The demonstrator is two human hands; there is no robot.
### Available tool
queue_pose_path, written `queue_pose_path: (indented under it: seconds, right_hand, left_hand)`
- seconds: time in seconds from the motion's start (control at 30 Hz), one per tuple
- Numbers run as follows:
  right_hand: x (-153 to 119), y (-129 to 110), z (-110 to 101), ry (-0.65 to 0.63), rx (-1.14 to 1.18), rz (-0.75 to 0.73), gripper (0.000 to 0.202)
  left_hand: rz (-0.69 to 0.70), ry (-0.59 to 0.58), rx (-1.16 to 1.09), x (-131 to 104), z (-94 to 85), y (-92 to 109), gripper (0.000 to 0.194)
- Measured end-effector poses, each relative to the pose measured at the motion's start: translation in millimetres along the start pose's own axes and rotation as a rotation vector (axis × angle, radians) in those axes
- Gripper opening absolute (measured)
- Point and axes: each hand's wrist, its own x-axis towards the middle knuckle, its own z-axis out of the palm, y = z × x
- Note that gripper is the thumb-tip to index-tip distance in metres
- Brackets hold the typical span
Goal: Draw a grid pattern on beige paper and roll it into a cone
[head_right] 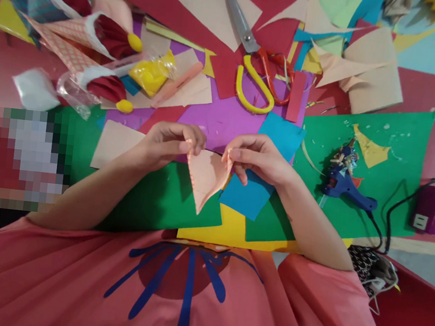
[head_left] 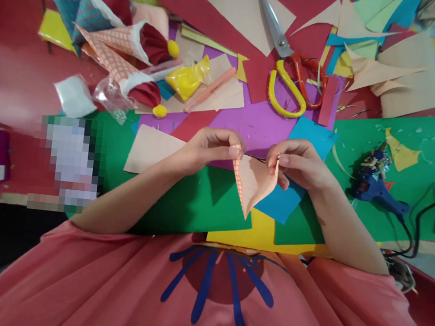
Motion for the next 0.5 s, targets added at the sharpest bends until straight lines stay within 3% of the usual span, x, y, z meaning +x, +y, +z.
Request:
queue_pose_path:
  seconds: [0.13,0.23,0.33,0.5]
  right_hand:
    - [-2.3,-3.0,-5.4,-0.194,-0.006,0.046,0.022]
    - [-4.5,-4.8,-5.2,-0.252,0.032,0.095,0.025]
    - [-4.6,-6.1,-2.3,-0.170,0.089,0.061,0.028]
    - [2.4,0.5,3.1,0.093,0.029,0.072,0.029]
  left_hand:
    - [0.020,0.064,-0.102,3.5,-0.3,-1.2,0.038]
    - [0.033,0.075,-0.151,5.2,-0.4,0.1,0.039]
    - [0.079,0.051,-0.145,4.9,-1.9,-0.2,0.037]
    - [0.074,-0.009,-0.056,1.7,-2.9,-1.9,0.031]
